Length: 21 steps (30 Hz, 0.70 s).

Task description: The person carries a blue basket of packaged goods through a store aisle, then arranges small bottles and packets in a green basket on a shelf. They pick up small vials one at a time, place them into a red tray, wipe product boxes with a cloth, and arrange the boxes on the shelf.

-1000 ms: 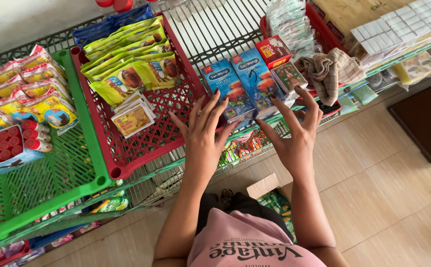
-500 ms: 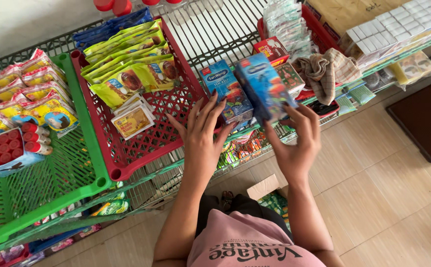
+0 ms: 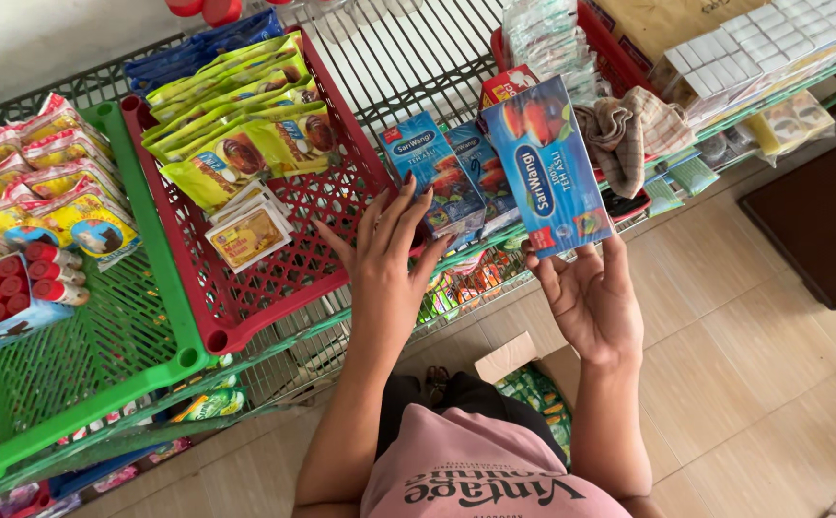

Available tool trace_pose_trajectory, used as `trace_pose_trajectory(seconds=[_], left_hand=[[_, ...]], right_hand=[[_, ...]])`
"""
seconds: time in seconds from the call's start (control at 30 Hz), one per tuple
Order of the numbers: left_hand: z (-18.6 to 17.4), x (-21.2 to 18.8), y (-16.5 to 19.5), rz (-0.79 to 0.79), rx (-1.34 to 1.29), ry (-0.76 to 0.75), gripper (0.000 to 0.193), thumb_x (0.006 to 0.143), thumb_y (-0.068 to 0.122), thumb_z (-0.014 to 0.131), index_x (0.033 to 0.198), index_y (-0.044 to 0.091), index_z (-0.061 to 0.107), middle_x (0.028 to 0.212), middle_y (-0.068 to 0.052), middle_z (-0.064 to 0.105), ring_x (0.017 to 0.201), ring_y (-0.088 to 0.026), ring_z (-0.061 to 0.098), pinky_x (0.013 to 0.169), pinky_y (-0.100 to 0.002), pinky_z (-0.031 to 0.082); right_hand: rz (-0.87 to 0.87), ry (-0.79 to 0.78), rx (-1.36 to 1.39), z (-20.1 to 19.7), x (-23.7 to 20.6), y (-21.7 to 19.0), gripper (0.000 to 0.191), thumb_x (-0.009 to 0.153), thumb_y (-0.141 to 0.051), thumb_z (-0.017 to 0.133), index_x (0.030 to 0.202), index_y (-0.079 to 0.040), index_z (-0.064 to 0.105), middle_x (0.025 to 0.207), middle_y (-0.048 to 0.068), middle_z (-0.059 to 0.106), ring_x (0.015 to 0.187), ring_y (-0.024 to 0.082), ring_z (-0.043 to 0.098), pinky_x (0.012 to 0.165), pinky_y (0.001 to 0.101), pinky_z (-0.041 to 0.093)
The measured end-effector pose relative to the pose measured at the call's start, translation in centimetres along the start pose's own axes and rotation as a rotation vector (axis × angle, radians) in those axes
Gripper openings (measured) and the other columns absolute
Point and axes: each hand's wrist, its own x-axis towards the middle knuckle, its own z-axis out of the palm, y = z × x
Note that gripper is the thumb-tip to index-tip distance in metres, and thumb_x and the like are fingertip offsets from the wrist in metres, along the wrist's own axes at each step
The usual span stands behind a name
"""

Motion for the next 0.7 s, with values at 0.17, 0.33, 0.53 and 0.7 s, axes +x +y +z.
trace_pose_trajectory(seconds=[0.17, 0.33, 0.53, 0.7], left_hand=[[-0.2, 0.2, 0.1, 0.009, 0.017, 0.0, 0.058, 0.09, 0.034, 0.081, 0.142, 0.018, 0.06, 0.149, 0.002, 0.056, 0.139, -0.025, 0.053, 0.118, -0.079, -0.002], [-1.1, 0.6, 0.5, 0.014, 0.028, -0.036, 0.07, 0.083, 0.04, 0.084, 0.145, 0.019, 0.057, 0.153, 0.003, 0.054, 0.141, -0.027, 0.049, 0.117, -0.079, -0.001], [-2.8, 0.6, 2.0, 0.154, -0.37, -0.031, 0.123, 0.076, 0.051, 0.091, 0.167, 0.011, 0.018, 0.171, -0.016, 0.021, 0.16, -0.036, 0.028, 0.129, -0.07, 0.004], [-2.7, 1.2, 1.6, 0.215, -0.428, -0.042, 0.145, 0.068, 0.053, 0.097, 0.168, 0.01, 0.002, 0.176, -0.019, 0.013, 0.163, -0.039, 0.02, 0.134, -0.069, 0.001]], right_hand=[[0.009, -0.002, 0.022, -0.7, 0.4, -0.3, 0.059, 0.112, -0.042, 0.053, 0.15, 0.001, 0.042, 0.134, 0.034, 0.057, 0.114, 0.038, 0.065, 0.104, 0.0361, 0.057], [0.003, -0.024, 0.035, -0.7, 0.5, -0.1, 0.057, 0.112, -0.042, 0.052, 0.149, 0.001, 0.041, 0.132, 0.032, 0.059, 0.114, 0.039, 0.066, 0.104, 0.0374, 0.057], [-0.34, -0.033, -0.411, 0.1, -1.2, 1.8, 0.038, 0.107, -0.013, 0.063, 0.139, -0.004, 0.046, 0.128, 0.016, 0.064, 0.113, 0.027, 0.067, 0.104, 0.0434, 0.056], [-0.549, -0.111, -0.772, 1.8, -2.8, 2.2, 0.035, 0.097, 0.002, 0.073, 0.127, -0.001, 0.054, 0.135, 0.014, 0.063, 0.122, 0.021, 0.064, 0.109, 0.0391, 0.052]])
